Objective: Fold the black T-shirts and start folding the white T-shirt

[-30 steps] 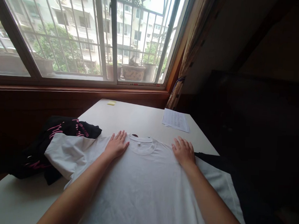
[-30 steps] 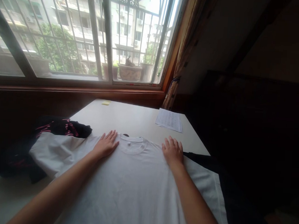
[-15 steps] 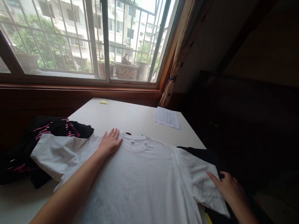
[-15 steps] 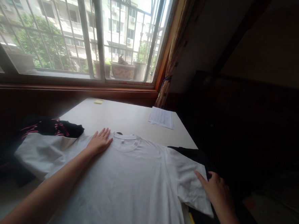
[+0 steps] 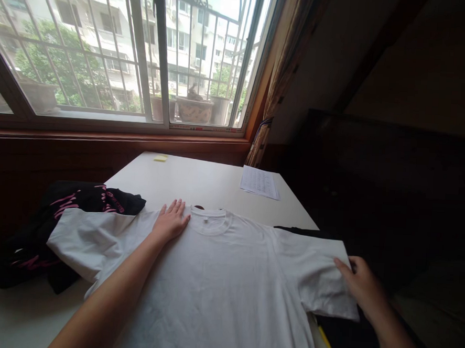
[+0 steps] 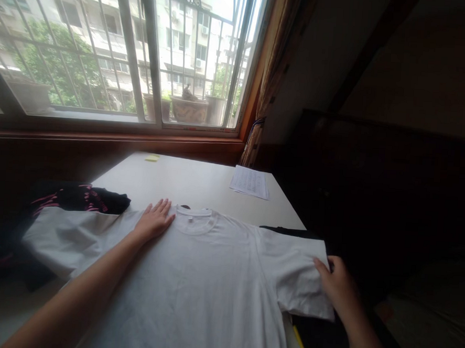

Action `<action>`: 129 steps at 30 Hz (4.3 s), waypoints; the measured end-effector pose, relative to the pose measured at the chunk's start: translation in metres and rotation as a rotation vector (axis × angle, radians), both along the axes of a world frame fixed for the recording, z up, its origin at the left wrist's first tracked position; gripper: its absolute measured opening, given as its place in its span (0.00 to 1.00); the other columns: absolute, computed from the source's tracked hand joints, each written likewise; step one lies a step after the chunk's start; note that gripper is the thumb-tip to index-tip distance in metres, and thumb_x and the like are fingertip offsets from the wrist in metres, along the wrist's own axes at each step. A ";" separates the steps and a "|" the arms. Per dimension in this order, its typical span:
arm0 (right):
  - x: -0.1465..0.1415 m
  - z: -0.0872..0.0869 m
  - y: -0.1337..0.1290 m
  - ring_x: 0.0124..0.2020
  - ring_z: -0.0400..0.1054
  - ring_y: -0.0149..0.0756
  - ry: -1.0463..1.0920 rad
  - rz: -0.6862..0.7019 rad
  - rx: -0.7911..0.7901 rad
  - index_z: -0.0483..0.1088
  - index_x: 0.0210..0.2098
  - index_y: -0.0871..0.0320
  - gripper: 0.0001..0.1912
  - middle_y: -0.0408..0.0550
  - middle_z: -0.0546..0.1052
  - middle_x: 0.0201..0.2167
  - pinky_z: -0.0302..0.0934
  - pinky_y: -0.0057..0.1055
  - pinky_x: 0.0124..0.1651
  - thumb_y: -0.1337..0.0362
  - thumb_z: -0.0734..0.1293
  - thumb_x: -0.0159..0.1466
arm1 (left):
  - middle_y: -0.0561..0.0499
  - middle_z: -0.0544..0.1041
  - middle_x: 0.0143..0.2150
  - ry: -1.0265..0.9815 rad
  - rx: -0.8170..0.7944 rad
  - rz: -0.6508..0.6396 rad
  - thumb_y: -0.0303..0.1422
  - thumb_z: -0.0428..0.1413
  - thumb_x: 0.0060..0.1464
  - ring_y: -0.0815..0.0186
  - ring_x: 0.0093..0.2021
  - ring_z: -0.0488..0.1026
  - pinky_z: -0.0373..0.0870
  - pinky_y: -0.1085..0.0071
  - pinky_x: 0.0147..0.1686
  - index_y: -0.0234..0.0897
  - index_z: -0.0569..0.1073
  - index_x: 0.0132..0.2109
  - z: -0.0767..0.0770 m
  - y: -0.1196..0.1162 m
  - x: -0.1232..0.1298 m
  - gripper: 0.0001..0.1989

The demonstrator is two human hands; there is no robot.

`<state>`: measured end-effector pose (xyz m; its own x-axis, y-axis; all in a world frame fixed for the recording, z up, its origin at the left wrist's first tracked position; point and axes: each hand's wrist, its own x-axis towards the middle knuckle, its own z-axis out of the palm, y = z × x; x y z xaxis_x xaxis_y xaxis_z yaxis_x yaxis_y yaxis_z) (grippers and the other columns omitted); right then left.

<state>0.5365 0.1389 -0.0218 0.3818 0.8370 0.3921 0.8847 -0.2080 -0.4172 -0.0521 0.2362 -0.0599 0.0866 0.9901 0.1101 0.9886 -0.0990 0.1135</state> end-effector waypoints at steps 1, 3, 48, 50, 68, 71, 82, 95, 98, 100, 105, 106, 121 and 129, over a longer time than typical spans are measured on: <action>-0.006 0.008 -0.001 0.29 0.75 0.47 0.008 0.013 -0.001 0.74 0.40 0.58 0.23 0.59 0.80 0.32 0.64 0.37 0.30 0.45 0.62 0.60 | 0.45 0.47 0.76 -0.001 0.002 0.000 0.49 0.35 0.68 0.56 0.75 0.41 0.42 0.49 0.70 0.34 0.51 0.73 0.000 0.000 0.000 0.35; -0.022 0.024 -0.004 0.30 0.75 0.50 -0.027 0.029 -0.012 0.74 0.44 0.59 0.23 0.64 0.80 0.35 0.63 0.39 0.31 0.47 0.62 0.63 | 0.45 0.48 0.75 -0.004 0.003 0.001 0.49 0.36 0.68 0.56 0.75 0.41 0.42 0.49 0.70 0.34 0.51 0.73 0.000 0.000 0.000 0.35; -0.123 -0.034 -0.123 0.37 0.76 0.43 -0.197 0.369 -0.065 0.72 0.50 0.51 0.15 0.48 0.78 0.38 0.71 0.36 0.36 0.59 0.63 0.64 | 0.44 0.75 0.58 -0.302 0.219 -0.399 0.33 0.48 0.66 0.56 0.62 0.65 0.61 0.57 0.64 0.39 0.72 0.57 0.026 -0.019 0.064 0.16; -0.129 -0.030 -0.121 0.36 0.76 0.42 -0.179 0.352 -0.073 0.73 0.48 0.50 0.15 0.47 0.78 0.37 0.70 0.35 0.35 0.61 0.62 0.63 | 0.46 0.77 0.53 -0.313 0.180 -0.470 0.33 0.51 0.65 0.57 0.57 0.70 0.66 0.61 0.60 0.39 0.72 0.58 0.029 -0.025 0.095 0.16; -0.139 -0.039 -0.131 0.32 0.72 0.41 -0.127 0.269 0.012 0.60 0.34 0.51 0.05 0.45 0.72 0.31 0.65 0.36 0.35 0.68 0.60 0.59 | 0.43 0.73 0.50 -0.331 0.119 -0.530 0.27 0.52 0.60 0.56 0.52 0.70 0.69 0.58 0.55 0.38 0.68 0.62 0.007 -0.022 0.169 0.23; -0.141 -0.042 -0.131 0.31 0.72 0.39 -0.148 0.296 0.018 0.59 0.34 0.50 0.06 0.43 0.71 0.30 0.65 0.34 0.32 0.68 0.61 0.60 | 0.43 0.72 0.52 -0.287 0.132 -0.570 0.30 0.52 0.62 0.55 0.53 0.69 0.68 0.57 0.56 0.42 0.70 0.61 0.009 -0.024 0.159 0.21; -0.156 -0.019 -0.109 0.38 0.74 0.40 -0.321 0.365 -0.053 0.67 0.48 0.52 0.15 0.48 0.72 0.41 0.66 0.35 0.38 0.71 0.57 0.66 | 0.50 0.65 0.69 -0.150 0.141 -0.561 0.38 0.44 0.70 0.57 0.70 0.57 0.55 0.55 0.67 0.47 0.65 0.67 0.005 -0.009 0.125 0.22; -0.172 0.013 -0.082 0.45 0.71 0.46 -0.567 0.414 -0.156 0.70 0.52 0.51 0.26 0.51 0.75 0.48 0.65 0.39 0.42 0.78 0.61 0.57 | 0.52 0.52 0.75 -0.075 0.050 -0.379 0.40 0.39 0.70 0.51 0.74 0.46 0.48 0.40 0.67 0.48 0.58 0.71 0.003 0.011 0.105 0.25; -0.187 0.021 -0.084 0.59 0.64 0.49 -0.501 0.651 -0.085 0.64 0.61 0.45 0.40 0.48 0.70 0.60 0.61 0.46 0.58 0.81 0.61 0.53 | 0.51 0.52 0.75 -0.074 0.058 -0.378 0.40 0.39 0.70 0.52 0.75 0.44 0.47 0.40 0.68 0.47 0.58 0.71 0.002 0.011 0.106 0.25; -0.198 0.024 -0.084 0.60 0.64 0.47 -0.417 0.815 -0.097 0.68 0.57 0.45 0.37 0.46 0.72 0.58 0.59 0.46 0.61 0.81 0.61 0.53 | 0.52 0.53 0.75 -0.073 0.064 -0.378 0.40 0.39 0.70 0.52 0.75 0.45 0.46 0.41 0.68 0.48 0.57 0.71 0.002 0.010 0.107 0.25; -0.193 0.020 -0.078 0.41 0.74 0.40 -0.071 0.775 -0.019 0.74 0.44 0.55 0.15 0.48 0.79 0.38 0.67 0.35 0.46 0.73 0.59 0.66 | 0.51 0.55 0.74 -0.053 0.122 -0.402 0.38 0.41 0.70 0.52 0.75 0.45 0.45 0.42 0.69 0.49 0.60 0.70 0.003 0.008 0.107 0.24; -0.184 0.018 -0.075 0.39 0.74 0.40 0.020 0.656 0.037 0.73 0.44 0.56 0.12 0.49 0.79 0.37 0.67 0.34 0.44 0.68 0.59 0.68 | 0.50 0.55 0.74 -0.043 0.141 -0.426 0.36 0.42 0.70 0.52 0.75 0.45 0.44 0.42 0.69 0.49 0.61 0.69 0.004 0.008 0.108 0.24; -0.062 -0.037 -0.057 0.33 0.75 0.47 0.575 -0.165 0.040 0.74 0.42 0.56 0.23 0.50 0.81 0.32 0.67 0.36 0.34 0.46 0.67 0.54 | 0.47 0.73 0.62 -0.149 0.176 -0.776 0.26 0.50 0.61 0.58 0.61 0.68 0.68 0.63 0.58 0.38 0.71 0.61 0.009 0.001 0.230 0.21; -0.054 -0.039 -0.036 0.22 0.72 0.40 0.806 -0.064 -0.100 0.71 0.49 0.59 0.32 0.47 0.80 0.30 0.64 0.32 0.22 0.45 0.72 0.51 | 0.46 0.63 0.70 -0.133 0.151 -0.634 0.37 0.44 0.67 0.51 0.63 0.63 0.65 0.53 0.53 0.42 0.63 0.67 0.006 0.003 0.249 0.23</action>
